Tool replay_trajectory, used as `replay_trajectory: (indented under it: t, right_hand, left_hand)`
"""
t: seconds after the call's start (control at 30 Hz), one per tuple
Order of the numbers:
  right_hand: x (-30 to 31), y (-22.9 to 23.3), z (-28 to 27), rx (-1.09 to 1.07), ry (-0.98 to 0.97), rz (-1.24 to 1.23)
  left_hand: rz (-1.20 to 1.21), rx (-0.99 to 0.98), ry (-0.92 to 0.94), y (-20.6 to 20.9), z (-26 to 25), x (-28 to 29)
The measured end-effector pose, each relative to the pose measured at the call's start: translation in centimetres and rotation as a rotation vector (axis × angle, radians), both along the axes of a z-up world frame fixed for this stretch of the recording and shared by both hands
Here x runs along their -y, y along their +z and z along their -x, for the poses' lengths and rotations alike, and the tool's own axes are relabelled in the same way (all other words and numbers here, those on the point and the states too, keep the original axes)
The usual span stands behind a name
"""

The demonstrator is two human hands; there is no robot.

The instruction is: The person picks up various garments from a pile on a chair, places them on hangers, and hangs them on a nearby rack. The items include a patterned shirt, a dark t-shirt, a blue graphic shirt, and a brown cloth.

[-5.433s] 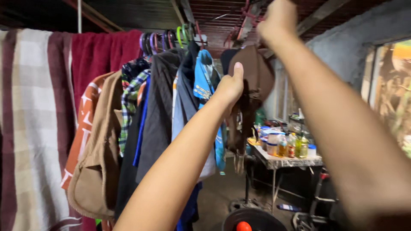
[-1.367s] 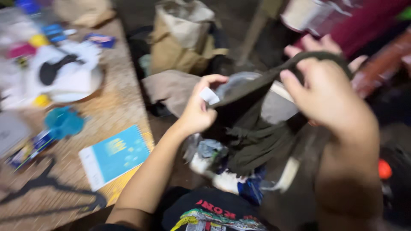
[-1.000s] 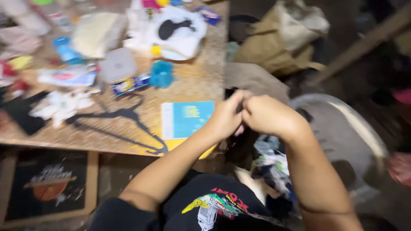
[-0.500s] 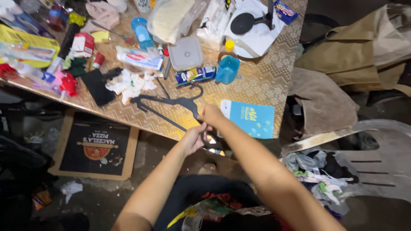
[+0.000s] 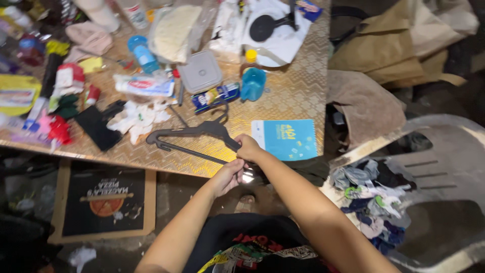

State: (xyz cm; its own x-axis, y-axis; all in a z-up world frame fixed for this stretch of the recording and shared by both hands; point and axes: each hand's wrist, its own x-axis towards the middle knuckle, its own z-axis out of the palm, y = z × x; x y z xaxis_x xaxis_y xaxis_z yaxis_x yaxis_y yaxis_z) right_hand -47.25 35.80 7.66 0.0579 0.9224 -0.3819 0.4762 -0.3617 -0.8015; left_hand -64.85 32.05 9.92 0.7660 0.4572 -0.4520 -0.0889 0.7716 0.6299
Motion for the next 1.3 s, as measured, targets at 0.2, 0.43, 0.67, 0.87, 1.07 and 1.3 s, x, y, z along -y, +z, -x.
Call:
replay_trajectory:
  t: [0.2, 0.43, 0.67, 0.87, 1.07, 1.3]
  right_hand:
    - [1.8, 5.4, -5.0, -0.375, 0.165, 0.047]
    - [8.6, 15.9, -11.8, -0.974, -0.106, -0.397]
    - [21.4, 30.0, -21.9, -0.596, -0.804, -1.270]
    - [35.3, 34.6, -27.5, 0.551, -1.164, -1.069]
    - [46.7, 30.0, -28.1, 0.523, -1.371, -0.513]
    - [60.1, 30.6, -27.6, 0.016, -1.408, -0.407]
  left_hand:
    - [-0.020, 0.028, -0.207, 7.0, -4.5, 2.1]
    - [-0.430, 0.274, -0.572, 14.2, -13.0, 5.0]
    - [-0.561, 0.413, -0.805, 16.3, -25.4, 6.7]
    - [-0.609, 0.390, -0.775, 18.0, -39.8, 9.3]
    - [-1.061, 0.202, -0.414, 24.1, -53.4, 13.0]
    - [-1.863, 0.177, -0.161, 34.3, -62.9, 17.9]
